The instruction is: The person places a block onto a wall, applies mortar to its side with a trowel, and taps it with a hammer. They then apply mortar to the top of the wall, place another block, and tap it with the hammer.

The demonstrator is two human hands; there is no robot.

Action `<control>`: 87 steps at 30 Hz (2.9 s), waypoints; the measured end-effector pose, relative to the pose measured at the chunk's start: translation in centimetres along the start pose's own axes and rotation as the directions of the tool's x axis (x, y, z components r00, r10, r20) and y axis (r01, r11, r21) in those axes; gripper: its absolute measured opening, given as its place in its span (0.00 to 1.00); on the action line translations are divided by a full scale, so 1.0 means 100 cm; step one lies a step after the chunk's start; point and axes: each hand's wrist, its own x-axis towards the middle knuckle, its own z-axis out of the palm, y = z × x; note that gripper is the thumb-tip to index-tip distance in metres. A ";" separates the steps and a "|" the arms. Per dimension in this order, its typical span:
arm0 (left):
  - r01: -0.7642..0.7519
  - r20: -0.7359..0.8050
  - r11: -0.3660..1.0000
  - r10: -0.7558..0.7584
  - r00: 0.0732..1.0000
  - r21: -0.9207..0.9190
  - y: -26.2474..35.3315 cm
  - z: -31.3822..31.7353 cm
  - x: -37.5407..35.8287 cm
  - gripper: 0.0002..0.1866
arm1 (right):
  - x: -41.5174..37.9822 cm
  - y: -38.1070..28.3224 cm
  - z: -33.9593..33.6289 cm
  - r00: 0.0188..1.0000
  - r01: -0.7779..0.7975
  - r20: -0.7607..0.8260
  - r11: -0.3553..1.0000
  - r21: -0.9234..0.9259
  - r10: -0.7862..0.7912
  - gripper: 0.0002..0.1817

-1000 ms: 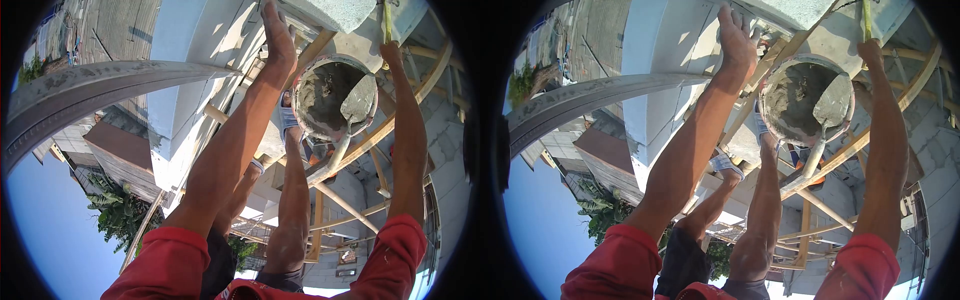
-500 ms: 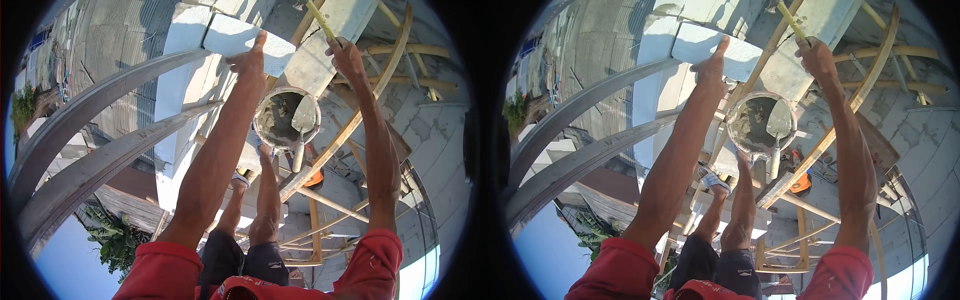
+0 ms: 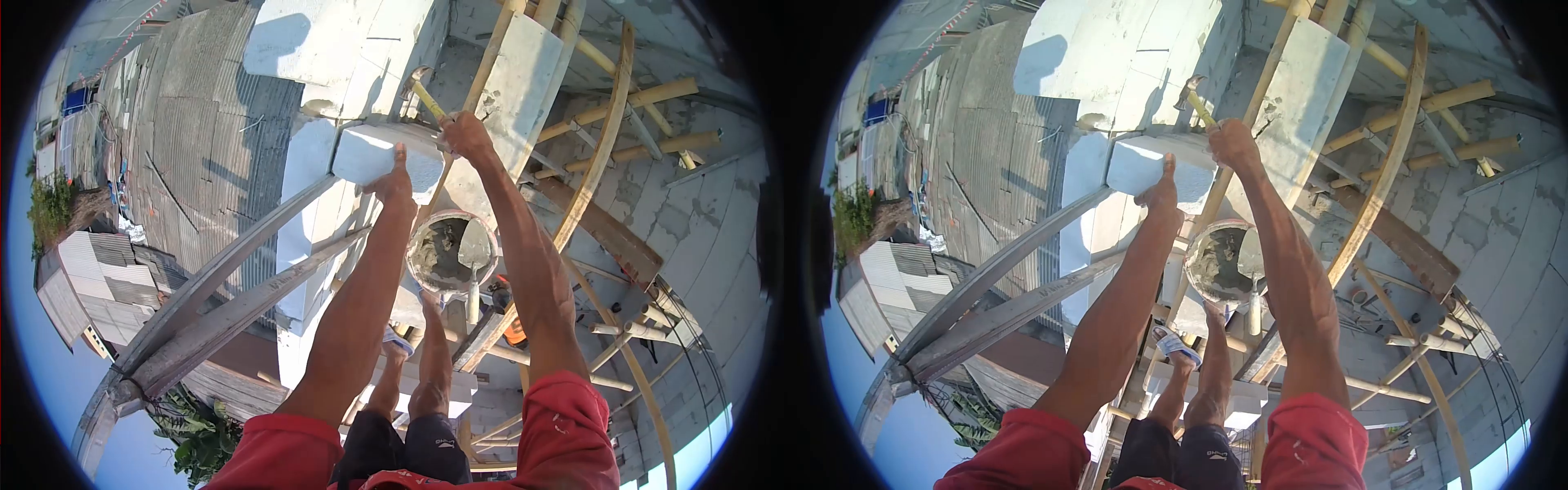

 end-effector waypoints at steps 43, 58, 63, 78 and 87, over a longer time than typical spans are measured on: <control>0.007 -0.041 0.976 0.002 0.999 0.219 0.008 0.000 0.000 0.78 | 0.042 0.009 0.033 0.963 0.184 0.235 0.956 -0.228 -0.129 0.18; 0.036 0.103 0.983 -0.055 0.993 0.180 0.001 -0.007 0.009 0.84 | -0.002 0.042 -0.024 0.986 -0.082 0.160 0.985 0.151 0.057 0.20; 0.062 -0.043 0.988 -0.056 0.997 0.142 0.004 0.001 0.007 0.80 | -0.030 0.027 -0.028 0.978 -0.113 0.192 0.979 0.172 0.079 0.20; -0.732 0.008 0.657 0.746 0.666 -0.180 -0.098 0.016 0.077 0.51 | -0.056 0.055 -0.048 0.995 -0.043 0.094 0.998 0.052 0.038 0.22; -0.546 0.129 0.673 0.681 0.721 -0.499 -0.082 -0.020 0.041 0.56 | -0.091 0.052 -0.038 1.000 -0.019 -0.002 0.991 0.136 0.020 0.20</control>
